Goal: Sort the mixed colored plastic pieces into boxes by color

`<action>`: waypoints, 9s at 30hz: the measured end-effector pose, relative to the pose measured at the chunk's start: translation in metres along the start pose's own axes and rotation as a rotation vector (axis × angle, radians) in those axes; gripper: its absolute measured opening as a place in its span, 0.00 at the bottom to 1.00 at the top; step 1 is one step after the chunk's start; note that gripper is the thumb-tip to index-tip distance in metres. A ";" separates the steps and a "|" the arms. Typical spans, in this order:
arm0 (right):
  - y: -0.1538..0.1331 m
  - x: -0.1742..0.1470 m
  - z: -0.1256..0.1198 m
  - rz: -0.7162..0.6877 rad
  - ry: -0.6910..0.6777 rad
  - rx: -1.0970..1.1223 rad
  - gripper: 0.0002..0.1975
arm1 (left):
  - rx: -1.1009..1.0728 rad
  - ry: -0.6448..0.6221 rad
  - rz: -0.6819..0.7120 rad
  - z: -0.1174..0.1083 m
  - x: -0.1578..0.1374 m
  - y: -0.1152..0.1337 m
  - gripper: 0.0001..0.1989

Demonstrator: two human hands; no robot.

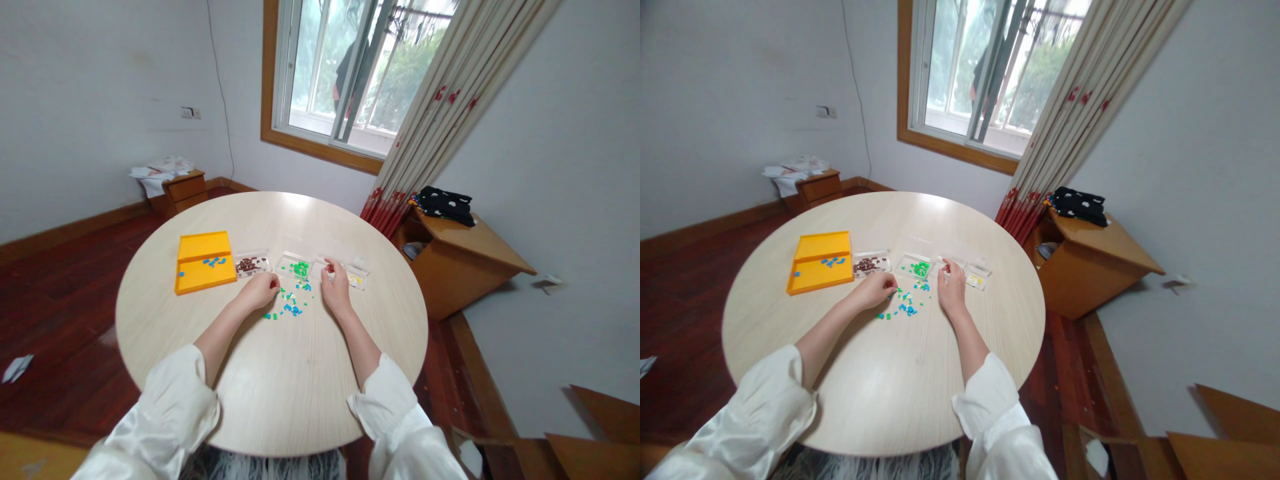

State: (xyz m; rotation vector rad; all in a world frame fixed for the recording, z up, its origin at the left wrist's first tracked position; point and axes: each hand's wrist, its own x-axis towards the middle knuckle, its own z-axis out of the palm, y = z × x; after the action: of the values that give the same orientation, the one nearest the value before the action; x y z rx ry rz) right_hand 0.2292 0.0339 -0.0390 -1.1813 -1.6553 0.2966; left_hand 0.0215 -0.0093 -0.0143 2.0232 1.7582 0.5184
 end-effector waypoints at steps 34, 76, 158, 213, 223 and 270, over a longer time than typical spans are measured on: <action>-0.012 -0.005 0.001 -0.051 -0.030 0.039 0.13 | -0.229 0.246 0.012 0.000 0.003 0.003 0.07; -0.009 0.006 -0.012 0.088 0.022 0.059 0.09 | -0.779 0.234 -0.024 0.017 0.003 0.020 0.13; -0.046 -0.019 0.004 -0.273 -0.307 0.140 0.06 | -0.780 0.007 -0.067 0.000 -0.004 0.028 0.10; -0.018 -0.008 0.001 -0.082 -0.160 0.122 0.11 | -0.635 0.201 0.110 0.017 0.000 0.014 0.16; -0.035 -0.017 0.004 -0.271 -0.411 0.196 0.09 | -0.660 0.162 0.160 0.017 -0.002 0.016 0.23; -0.011 0.005 -0.011 0.254 0.153 0.206 0.14 | 0.183 0.048 0.038 0.000 -0.009 0.014 0.14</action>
State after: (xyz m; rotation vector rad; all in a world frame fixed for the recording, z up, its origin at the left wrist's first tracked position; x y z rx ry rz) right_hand 0.2323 0.0287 -0.0242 -1.2256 -1.3099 0.5107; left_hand 0.0324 -0.0200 -0.0066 2.1876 1.8588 0.4345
